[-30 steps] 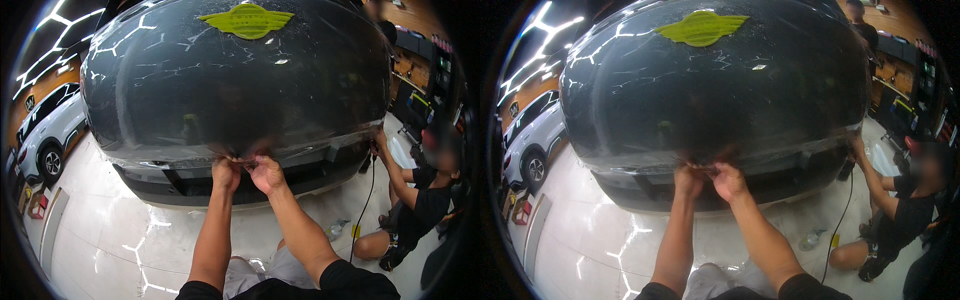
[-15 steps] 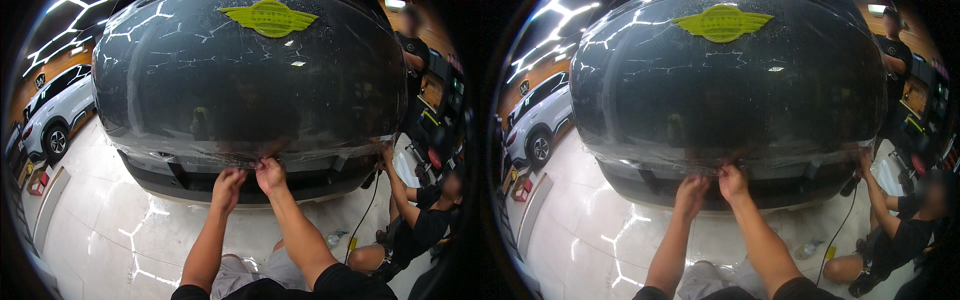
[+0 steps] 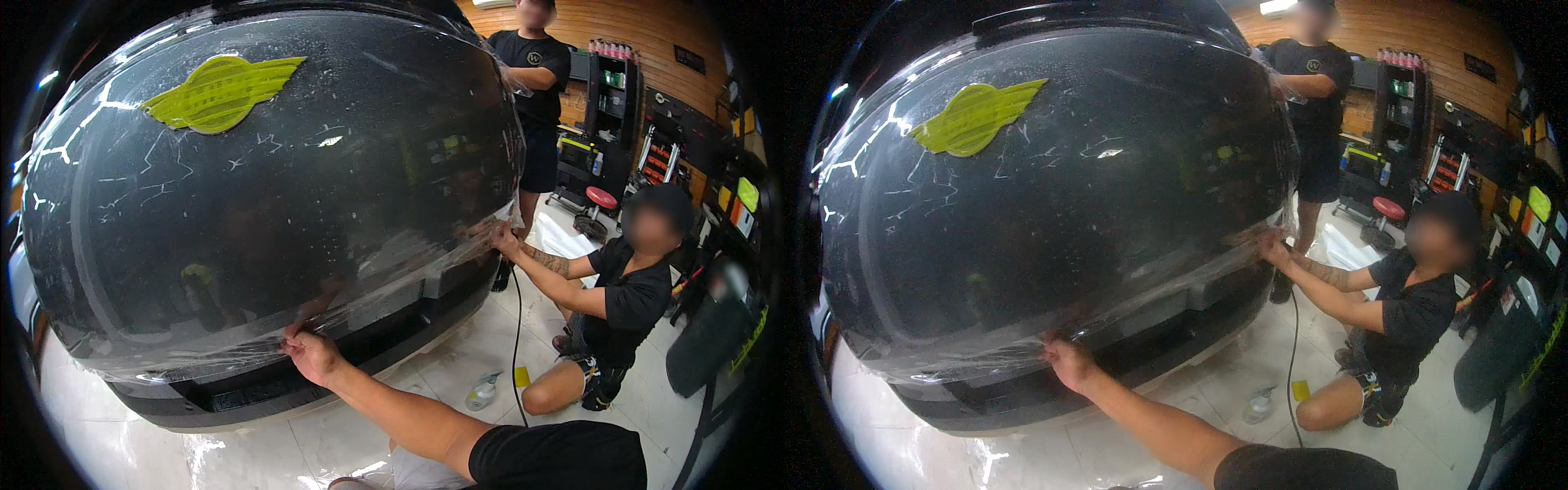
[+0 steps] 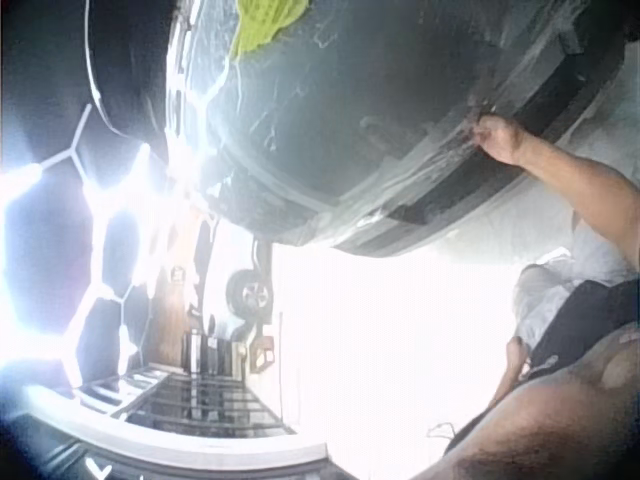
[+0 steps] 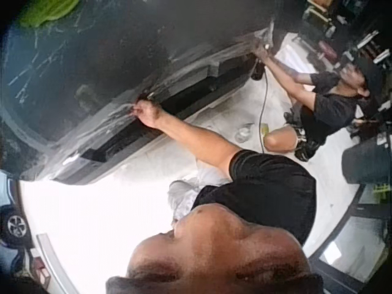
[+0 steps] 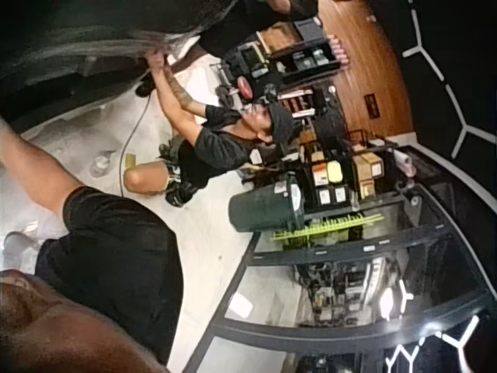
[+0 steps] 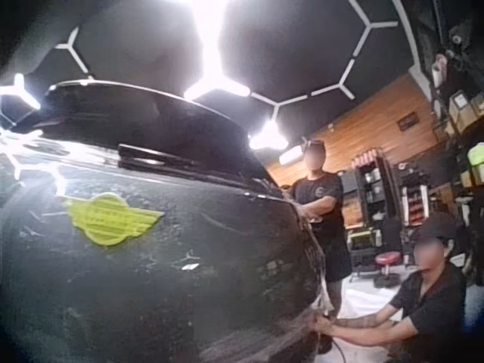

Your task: The person applies a protective film to the rear of a car, smoothing it with a yellow squeegee and using a heat gun to stretch the material. They use a utility knife to trim the film around the manufacturer's emblem and edges, ensuring a precise fit.

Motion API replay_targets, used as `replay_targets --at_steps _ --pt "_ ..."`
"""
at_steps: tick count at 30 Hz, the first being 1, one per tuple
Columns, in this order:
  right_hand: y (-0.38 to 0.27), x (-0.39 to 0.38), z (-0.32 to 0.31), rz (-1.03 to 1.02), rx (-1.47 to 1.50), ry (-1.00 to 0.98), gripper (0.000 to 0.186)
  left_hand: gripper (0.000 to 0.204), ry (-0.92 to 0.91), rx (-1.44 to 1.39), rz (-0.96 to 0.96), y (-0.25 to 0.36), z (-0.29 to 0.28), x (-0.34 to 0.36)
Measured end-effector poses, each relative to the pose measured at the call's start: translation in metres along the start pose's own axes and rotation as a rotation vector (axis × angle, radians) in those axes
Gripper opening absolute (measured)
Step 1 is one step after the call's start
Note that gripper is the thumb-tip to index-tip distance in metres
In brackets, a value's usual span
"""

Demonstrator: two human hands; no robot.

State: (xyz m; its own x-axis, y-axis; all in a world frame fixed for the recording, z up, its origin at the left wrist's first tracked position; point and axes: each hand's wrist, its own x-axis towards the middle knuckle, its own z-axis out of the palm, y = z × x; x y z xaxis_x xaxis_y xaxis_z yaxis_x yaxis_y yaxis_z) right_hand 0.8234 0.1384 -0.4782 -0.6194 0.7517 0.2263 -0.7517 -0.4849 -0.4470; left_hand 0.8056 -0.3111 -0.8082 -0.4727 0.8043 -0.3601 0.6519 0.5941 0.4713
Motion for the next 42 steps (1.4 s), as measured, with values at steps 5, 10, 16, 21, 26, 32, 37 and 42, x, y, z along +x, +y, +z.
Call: replay_targets --at_steps 5,10,16,21,26,32,37,42 --pt "-0.014 -0.010 0.009 0.005 -0.068 -0.007 0.010 0.033 0.078 -0.024 0.087 0.016 -0.001 0.023" --pt "-0.017 -0.005 0.008 0.018 -0.071 -0.015 0.010 0.032 0.134 -0.053 0.114 0.016 0.004 0.024" --pt "-0.010 -0.004 0.006 0.027 -0.014 0.014 0.010 0.031 0.198 -0.124 0.116 -0.030 0.028 -0.031" --pt "-0.005 -0.004 -0.009 0.047 -0.045 0.053 0.010 0.040 0.013 -0.012 -0.224 0.001 0.003 -0.060" --pt "-0.026 -0.009 -0.009 -0.037 -0.074 -0.025 0.008 0.013 0.185 0.291 -0.035 -0.008 0.030 -0.015" --pt "-0.021 -0.005 0.011 -0.093 -0.103 -0.017 0.010 0.023 0.475 0.031 0.092 0.012 0.000 -0.072" --pt "-0.026 -0.007 0.009 -0.093 -0.117 0.025 0.009 0.013 0.377 0.016 0.092 0.021 -0.059 -0.141" --pt "-0.028 -0.007 0.007 -0.098 -0.115 -0.051 0.009 0.005 0.397 0.245 0.160 0.006 -0.164 -0.146"
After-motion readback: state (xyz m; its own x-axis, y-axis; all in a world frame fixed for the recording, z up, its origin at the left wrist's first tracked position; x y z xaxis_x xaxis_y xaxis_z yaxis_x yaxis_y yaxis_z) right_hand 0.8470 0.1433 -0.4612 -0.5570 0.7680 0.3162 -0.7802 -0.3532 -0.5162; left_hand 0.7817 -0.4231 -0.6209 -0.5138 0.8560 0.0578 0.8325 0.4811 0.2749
